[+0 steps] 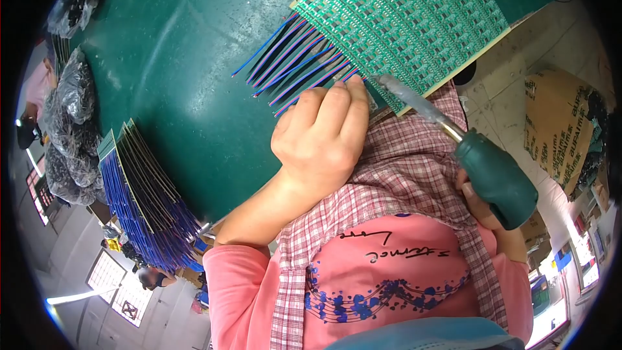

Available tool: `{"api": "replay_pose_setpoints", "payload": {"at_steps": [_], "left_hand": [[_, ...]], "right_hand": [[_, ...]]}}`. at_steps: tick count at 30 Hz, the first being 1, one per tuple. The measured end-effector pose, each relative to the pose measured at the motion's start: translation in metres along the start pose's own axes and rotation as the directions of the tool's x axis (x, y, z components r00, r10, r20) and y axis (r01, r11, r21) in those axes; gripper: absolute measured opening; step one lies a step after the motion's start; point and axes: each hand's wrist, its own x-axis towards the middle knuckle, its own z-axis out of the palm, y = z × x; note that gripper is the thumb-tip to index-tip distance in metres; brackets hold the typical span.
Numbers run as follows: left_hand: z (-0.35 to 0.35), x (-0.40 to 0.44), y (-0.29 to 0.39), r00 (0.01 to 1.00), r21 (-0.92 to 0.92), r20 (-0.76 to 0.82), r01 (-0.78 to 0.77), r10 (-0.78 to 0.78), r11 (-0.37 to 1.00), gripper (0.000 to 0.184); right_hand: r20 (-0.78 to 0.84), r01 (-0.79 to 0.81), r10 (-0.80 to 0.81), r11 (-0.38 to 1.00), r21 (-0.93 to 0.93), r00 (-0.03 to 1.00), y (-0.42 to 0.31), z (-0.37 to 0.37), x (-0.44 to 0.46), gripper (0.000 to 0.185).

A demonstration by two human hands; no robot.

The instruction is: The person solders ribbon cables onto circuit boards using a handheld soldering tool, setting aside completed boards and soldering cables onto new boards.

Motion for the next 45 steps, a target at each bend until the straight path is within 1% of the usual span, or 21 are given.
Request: {"api": "replay_pose_setpoints", "payload": {"at_steps": [3,7,10,13,15,19,21,24,30,33,34,36,37,38,39,40,41,42,43,44,45], "left_hand": [[0.002,-0.001,0.000,1.000,0.007,-0.020,-0.009,0.009,1.000,0.025],[0.000,0.000,0.000,1.000,0.008,-0.003,-0.015,0.015,1.000,0.024],[0.001,0.001,0.001,1.000,0.015,-0.005,-0.021,0.021,1.000,0.023],[0.000,0.001,0.001,1.000,0.021,-0.005,-0.023,0.024,1.000,0.023],[0.000,0.001,0.002,1.000,0.019,-0.006,-0.024,0.024,1.000,0.022],[0.000,0.001,0.002,1.000,0.017,0.001,-0.012,0.012,1.000,0.022],[0.000,0.001,0.002,1.000,0.012,-0.006,-0.012,0.012,1.000,0.022],[-0.001,0.002,0.003,1.000,0.002,-0.003,-0.010,0.010,1.000,0.022],[-0.007,0.003,0.004,0.998,-0.003,0.068,0.008,-0.008,1.000,0.023],[-0.007,0.000,0.002,0.995,0.050,0.102,-0.021,0.015,0.999,0.021],[-0.011,0.003,0.001,0.993,0.002,0.115,-0.001,0.001,1.000,0.023],[-0.023,0.017,-0.005,0.990,-0.096,0.141,0.039,-0.025,0.995,0.028],[-0.029,0.026,-0.017,0.992,-0.124,0.126,0.036,-0.020,0.992,0.025],[-0.031,0.037,-0.033,0.995,-0.124,0.096,0.048,-0.036,0.991,0.022],[-0.030,0.055,-0.051,0.998,-0.066,0.047,0.033,-0.030,0.997,0.018],[-0.025,0.072,-0.064,0.996,-0.015,0.028,0.089,-0.089,0.996,0.014],[-0.008,0.087,-0.083,0.995,-0.013,-0.027,0.091,-0.092,0.996,0.013],[0.009,0.102,-0.100,0.996,0.059,-0.085,0.045,-0.040,0.997,0.012],[0.023,0.114,-0.113,0.998,0.099,-0.050,0.034,-0.029,0.994,0.010],[0.034,0.122,-0.119,0.993,0.097,-0.114,0.018,-0.007,0.995,0.007],[0.044,0.127,-0.130,0.991,0.070,-0.133,0.025,-0.016,0.997,0.006]], "right_hand": [[-0.059,-0.045,0.054,0.988,0.146,0.997,0.000,0.006,-0.003,0.006],[-0.045,0.001,0.006,0.988,0.151,0.999,0.007,0.007,-0.002,0.005],[-0.040,0.063,-0.059,0.992,0.110,0.997,0.008,0.007,0.000,0.003],[-0.026,0.119,-0.120,0.993,-0.024,0.992,-0.004,0.002,0.009,0.006],[-0.017,0.118,-0.118,0.993,-0.015,0.993,-0.005,0.000,0.011,0.007],[-0.033,0.001,0.007,0.971,0.241,0.999,-0.003,0.001,0.007,0.012],[-0.038,-0.043,0.054,0.967,0.251,0.998,0.001,0.002,0.004,0.019],[-0.031,-0.050,0.055,0.987,0.152,0.998,0.014,0.004,-0.002,0.033],[0.013,-0.112,0.113,0.953,0.281,0.993,0.010,0.001,-0.001,0.031],[0.000,-0.129,0.138,0.926,0.355,0.990,0.017,0.007,-0.003,0.029],[-0.017,-0.132,0.152,0.907,0.399,0.988,0.019,0.010,-0.006,0.027],[-0.013,-0.100,0.110,0.940,0.326,0.994,0.020,0.010,-0.004,0.030],[0.016,-0.060,0.059,0.976,0.207,0.998,0.019,0.006,-0.002,0.036],[0.025,-0.077,0.073,0.977,0.197,0.997,0.020,0.007,-0.004,0.038],[0.035,-0.093,0.088,0.978,0.186,0.995,0.020,0.008,-0.006,0.041],[0.026,-0.161,0.161,0.945,0.285,0.987,0.024,0.015,-0.012,0.039],[0.040,-0.197,0.196,0.908,0.370,0.980,0.023,0.014,-0.012,0.037],[0.055,-0.230,0.230,0.862,0.451,0.972,0.023,0.014,-0.011,0.035],[0.084,-0.239,0.229,0.821,0.519,0.970,0.018,0.005,-0.006,0.033],[0.111,-0.250,0.229,0.772,0.584,0.967,0.013,0.001,-0.003,0.031],[0.031,-0.213,0.235,0.806,0.552,0.971,0.008,0.005,-0.003,0.030]]}}
